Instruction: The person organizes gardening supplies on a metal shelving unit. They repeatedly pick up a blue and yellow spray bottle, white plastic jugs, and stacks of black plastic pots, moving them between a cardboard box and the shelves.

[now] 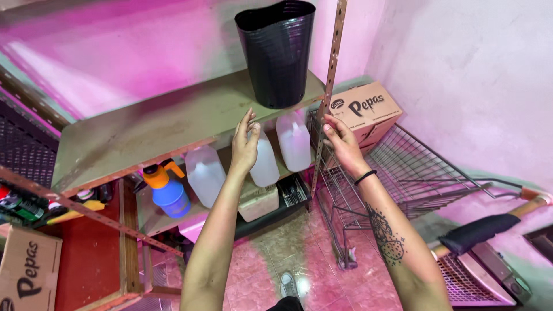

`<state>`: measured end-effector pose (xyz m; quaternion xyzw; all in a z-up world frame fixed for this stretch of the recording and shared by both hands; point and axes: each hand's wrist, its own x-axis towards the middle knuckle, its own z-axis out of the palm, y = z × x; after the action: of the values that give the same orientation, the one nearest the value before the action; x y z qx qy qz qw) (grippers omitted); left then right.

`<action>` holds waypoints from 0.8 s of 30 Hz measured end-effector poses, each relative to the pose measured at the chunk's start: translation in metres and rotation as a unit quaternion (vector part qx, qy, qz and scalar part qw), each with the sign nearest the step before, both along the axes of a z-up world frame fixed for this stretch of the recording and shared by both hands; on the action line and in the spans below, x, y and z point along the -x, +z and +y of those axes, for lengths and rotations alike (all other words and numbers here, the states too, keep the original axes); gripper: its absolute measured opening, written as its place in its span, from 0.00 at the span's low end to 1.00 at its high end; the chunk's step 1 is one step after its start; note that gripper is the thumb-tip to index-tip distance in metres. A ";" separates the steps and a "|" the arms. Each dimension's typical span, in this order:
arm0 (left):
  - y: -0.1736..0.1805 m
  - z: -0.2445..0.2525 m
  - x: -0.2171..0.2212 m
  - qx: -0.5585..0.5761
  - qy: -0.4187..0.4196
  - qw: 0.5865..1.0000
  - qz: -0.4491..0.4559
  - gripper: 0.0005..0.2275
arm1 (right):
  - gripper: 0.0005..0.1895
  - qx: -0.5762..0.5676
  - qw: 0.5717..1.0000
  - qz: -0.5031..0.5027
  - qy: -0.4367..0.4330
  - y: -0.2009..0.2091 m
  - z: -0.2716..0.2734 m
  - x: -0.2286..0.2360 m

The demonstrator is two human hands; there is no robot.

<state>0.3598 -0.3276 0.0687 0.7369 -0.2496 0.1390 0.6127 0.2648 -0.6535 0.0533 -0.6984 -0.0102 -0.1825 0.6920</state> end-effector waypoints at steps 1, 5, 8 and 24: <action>0.004 -0.006 -0.018 0.000 0.000 1.000 -0.001 0.27 | 0.31 0.000 1.000 -0.001 0.000 0.005 -0.001 -0.021; 0.012 -0.024 -0.074 -0.018 0.013 1.000 0.019 0.31 | 0.32 0.001 1.000 -0.002 -0.018 0.018 -0.003 -0.095; 0.019 -0.039 -0.101 -0.012 0.026 0.999 0.021 0.35 | 0.35 -0.014 0.999 -0.005 -0.033 0.031 0.000 -0.140; 0.044 -0.063 -0.141 0.013 0.027 0.995 0.098 0.39 | 0.39 -0.025 0.998 0.007 -0.050 0.045 0.006 -0.231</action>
<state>0.5004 -0.3901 0.1125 0.7457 -0.1664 0.0861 0.6395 0.4956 -0.6475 0.0979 -0.6821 0.0343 -0.2122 0.6989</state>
